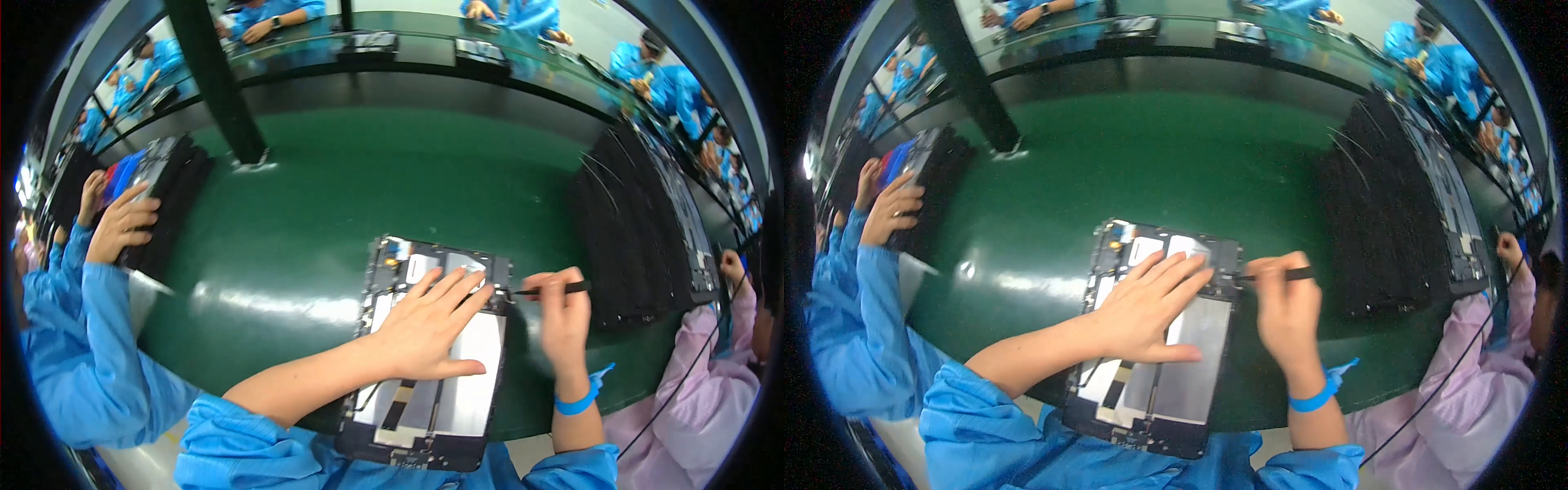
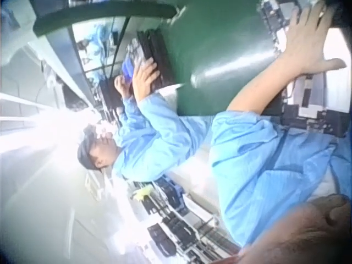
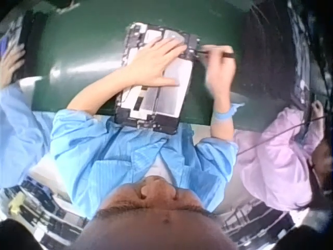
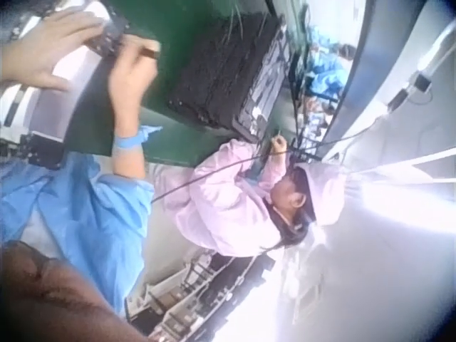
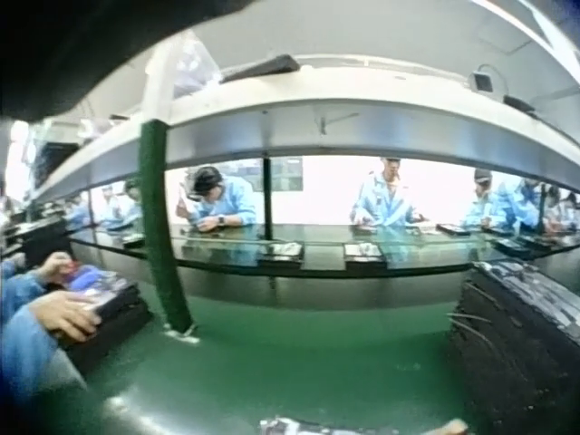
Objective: The person assembles internal electronic components inside a tablet device, connecting ribbon cables to the motherboard and battery using tweezers.
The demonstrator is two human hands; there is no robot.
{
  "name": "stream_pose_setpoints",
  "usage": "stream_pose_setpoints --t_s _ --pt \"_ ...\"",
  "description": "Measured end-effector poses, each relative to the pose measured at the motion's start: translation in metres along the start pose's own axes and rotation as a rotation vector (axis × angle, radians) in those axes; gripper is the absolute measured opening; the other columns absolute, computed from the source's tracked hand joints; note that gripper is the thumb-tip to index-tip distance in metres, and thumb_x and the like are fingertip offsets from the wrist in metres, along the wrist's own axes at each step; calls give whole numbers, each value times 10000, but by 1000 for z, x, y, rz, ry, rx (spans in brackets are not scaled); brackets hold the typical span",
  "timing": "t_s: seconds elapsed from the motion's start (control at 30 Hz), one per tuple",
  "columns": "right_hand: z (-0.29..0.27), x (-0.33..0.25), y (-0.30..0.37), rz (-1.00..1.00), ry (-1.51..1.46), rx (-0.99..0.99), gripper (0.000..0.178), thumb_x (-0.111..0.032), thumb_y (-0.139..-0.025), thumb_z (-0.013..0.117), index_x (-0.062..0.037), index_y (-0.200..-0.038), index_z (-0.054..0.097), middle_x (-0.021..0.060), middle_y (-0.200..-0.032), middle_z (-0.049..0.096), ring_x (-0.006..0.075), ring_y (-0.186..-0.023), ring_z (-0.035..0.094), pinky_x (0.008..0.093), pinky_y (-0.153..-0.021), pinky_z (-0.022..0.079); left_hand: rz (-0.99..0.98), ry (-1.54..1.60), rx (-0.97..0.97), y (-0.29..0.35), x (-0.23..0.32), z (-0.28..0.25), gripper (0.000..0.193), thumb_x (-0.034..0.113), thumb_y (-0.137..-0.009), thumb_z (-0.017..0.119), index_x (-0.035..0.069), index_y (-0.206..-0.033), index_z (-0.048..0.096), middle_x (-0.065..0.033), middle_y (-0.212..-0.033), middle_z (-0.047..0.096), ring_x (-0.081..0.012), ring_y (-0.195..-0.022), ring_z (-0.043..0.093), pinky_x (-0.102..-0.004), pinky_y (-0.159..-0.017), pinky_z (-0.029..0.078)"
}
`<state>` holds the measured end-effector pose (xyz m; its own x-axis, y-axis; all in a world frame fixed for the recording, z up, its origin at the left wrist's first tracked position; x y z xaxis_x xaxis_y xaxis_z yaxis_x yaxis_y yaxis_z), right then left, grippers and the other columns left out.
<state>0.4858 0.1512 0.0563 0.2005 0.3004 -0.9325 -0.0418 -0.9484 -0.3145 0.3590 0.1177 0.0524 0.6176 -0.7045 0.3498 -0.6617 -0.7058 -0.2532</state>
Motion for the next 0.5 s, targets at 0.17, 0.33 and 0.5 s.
stream_pose_setpoints --t_s 0.17,0.33,0.5 --pt "16 -25 -3 -124 263 -206 160 -112 -814 412 14 -772 501 119 -736 554 181 -653 528 270 -599 414 -234 53 346 43 -24 -86 465 239 -667 594 -1 -1029 428 -179 -1042 436 -329 -983 412 -370 -829 343" --pt "86 -66 13 -342 410 -655 204 23 -684 466 -18 -874 528 129 -741 546 261 -687 540 321 -629 428 -469 150 406 128 -33 -99 295 168 -660 612 -1 -879 511 -137 -823 539 -284 -765 527 -319 -654 425" --pt "144 -84 36 -648 421 -882 200 65 -648 479 3 -830 536 118 -749 551 257 -682 536 315 -599 438 -614 259 382 168 -14 -71 284 192 -653 624 15 -853 528 -125 -791 550 -273 -721 539 -322 -612 431"
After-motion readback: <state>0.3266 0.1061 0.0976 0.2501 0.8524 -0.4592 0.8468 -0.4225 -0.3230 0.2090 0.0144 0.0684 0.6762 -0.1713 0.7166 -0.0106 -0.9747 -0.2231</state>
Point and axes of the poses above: each hand's wrist, its own y-axis away from the middle knuckle, its own z-axis out of the palm, x = y × z, the point moved 9 cm from there along -y, towards the middle knuckle
